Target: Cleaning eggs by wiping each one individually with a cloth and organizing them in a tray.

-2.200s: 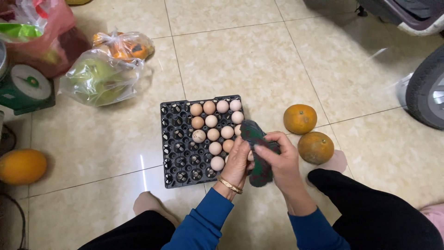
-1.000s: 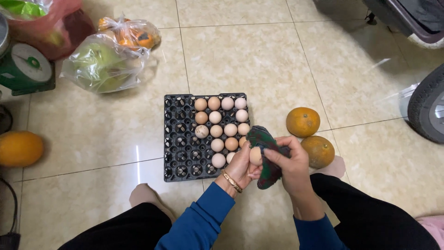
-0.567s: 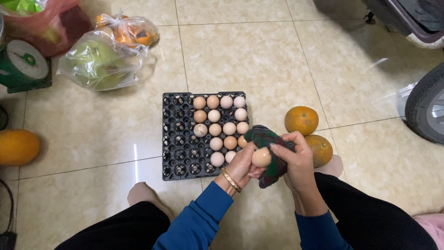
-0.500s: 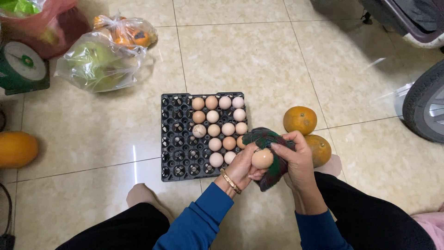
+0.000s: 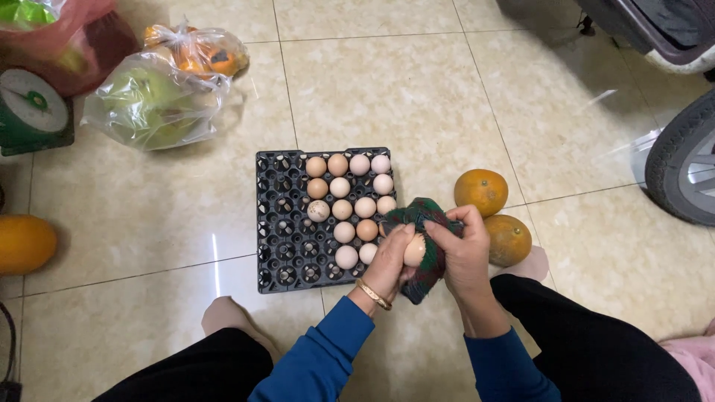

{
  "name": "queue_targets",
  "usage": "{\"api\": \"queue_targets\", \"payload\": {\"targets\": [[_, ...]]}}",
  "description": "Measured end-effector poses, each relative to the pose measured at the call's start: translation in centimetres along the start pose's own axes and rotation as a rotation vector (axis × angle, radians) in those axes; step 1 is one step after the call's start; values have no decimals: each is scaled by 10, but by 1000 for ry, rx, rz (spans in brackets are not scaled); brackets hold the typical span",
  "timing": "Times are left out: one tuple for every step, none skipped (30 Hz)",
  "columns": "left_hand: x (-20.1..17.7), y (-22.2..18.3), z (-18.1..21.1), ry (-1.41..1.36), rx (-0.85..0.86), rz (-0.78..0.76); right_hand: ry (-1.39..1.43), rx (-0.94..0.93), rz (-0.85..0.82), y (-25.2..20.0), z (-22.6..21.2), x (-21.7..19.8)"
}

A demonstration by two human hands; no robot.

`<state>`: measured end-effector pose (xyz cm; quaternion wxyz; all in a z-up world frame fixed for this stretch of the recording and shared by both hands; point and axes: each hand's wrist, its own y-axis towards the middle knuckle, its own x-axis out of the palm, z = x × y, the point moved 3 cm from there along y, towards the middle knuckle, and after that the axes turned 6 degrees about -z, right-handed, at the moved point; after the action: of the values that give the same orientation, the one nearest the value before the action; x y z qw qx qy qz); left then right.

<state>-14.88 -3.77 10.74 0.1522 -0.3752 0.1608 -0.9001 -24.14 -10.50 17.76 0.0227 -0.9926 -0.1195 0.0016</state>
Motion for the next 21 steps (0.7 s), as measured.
{"api": "queue_targets", "payload": {"targets": [[-5,3,-9,-2,2,2,-1,0,-3,0,2,-4],[-9,6,-20,-169,-60,15,-23,-1,7,0,5,-10],[-13,9,-31,-337,-122,26,-46,-2,17,0,7,-15],[-9,5,-21,-338,-120,31,-44,1,12,-1,7,-19],[-5,1,-13,-326,-166,1,31,7,-2,-2,7,-23],[2,-2,-4,-316,-213,-33,104,10,-14,-1,6,-29],[4,-3,0,-317,-211,-32,103,10,-16,-7,3,-24],[6,-4,3,-321,-188,-8,-47,-34,-118,-13,-3,-18],[8,-5,6,-325,-164,17,-197,-76,-220,-20,-8,-13],[1,3,-9,-324,-167,10,-199,-79,-214,-19,-10,-9],[-5,12,-24,-319,-184,5,-185,-64,-192,-17,-12,-5],[-16,19,-38,-314,-198,8,-165,-45,-177,-16,-12,2],[-9,9,-22,-313,-197,10,-163,-45,-178,-7,-6,0],[0,-2,-6,-309,-219,-32,-62,-25,-109,1,2,-4],[9,-13,9,-305,-242,-73,38,-5,-40,8,9,-9],[8,-11,9,-305,-238,-77,38,-10,-41,10,15,-15],[10,-9,8,-338,-265,-163,98,28,10,11,22,-22],[9,-9,8,-372,-289,-242,159,70,54,11,30,-26],[9,-11,14,-374,-283,-239,159,70,47,8,21,-26],[11,-13,19,-411,-279,-292,260,97,97,5,14,-29],[13,-15,24,-448,-275,-346,360,125,148,2,7,-32]]}}
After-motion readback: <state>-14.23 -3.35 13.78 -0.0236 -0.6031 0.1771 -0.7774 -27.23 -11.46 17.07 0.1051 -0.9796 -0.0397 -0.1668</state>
